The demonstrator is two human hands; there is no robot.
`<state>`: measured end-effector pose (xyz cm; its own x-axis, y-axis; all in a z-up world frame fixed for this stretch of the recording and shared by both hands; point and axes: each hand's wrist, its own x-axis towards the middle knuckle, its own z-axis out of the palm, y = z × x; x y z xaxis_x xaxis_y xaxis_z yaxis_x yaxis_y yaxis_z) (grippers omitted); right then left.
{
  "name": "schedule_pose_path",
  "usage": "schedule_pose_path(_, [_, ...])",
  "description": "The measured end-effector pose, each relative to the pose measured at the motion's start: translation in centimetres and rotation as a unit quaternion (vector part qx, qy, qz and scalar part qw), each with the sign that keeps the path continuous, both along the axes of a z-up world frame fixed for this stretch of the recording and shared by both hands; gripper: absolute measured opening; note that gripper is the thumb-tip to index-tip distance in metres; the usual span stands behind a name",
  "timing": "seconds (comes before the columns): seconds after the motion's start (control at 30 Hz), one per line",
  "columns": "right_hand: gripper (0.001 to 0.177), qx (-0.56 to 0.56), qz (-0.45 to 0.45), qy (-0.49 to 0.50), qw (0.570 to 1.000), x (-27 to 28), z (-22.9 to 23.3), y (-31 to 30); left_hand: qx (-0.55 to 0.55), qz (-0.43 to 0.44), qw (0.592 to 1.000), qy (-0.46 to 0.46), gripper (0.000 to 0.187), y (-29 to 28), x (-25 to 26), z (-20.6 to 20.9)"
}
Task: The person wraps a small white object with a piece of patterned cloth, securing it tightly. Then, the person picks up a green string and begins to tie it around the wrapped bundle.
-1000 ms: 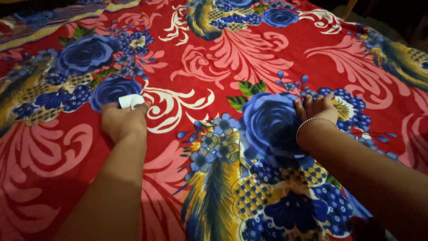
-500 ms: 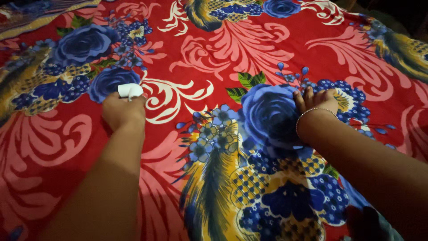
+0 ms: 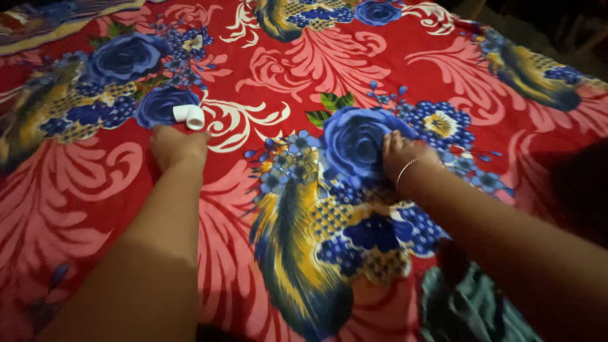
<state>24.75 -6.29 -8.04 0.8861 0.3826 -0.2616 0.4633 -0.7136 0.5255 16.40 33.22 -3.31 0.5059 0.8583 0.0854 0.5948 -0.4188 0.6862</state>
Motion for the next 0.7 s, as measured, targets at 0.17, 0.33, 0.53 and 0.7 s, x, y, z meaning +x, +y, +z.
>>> schedule_pose_path(0.17, [0.089, 0.329, 0.079, 0.014, 0.941, -4.9, -3.3, -4.8, 0.003, -0.094, 0.995, -0.007, 0.071, -1.6, -1.7, 3.2])
schedule_pose_path(0.33, [0.074, 0.463, 0.046, 0.044, 0.884, -12.6, -1.7, -9.4, 0.129, -0.231, 0.963, -0.047, 0.089, -5.9, -4.6, 6.3])
schedule_pose_path(0.53, [0.079, 0.342, 0.068, -0.004, 0.937, -18.7, 1.5, -12.0, 0.245, -0.359, 0.900, 0.020, 0.100, -15.3, -10.5, 8.1])
schedule_pose_path(0.7, [0.091, 0.338, 0.075, -0.041, 0.937, -20.7, 7.1, -15.3, 0.343, -0.439, 0.830, -0.005, 0.103, -23.4, -14.3, 8.8])
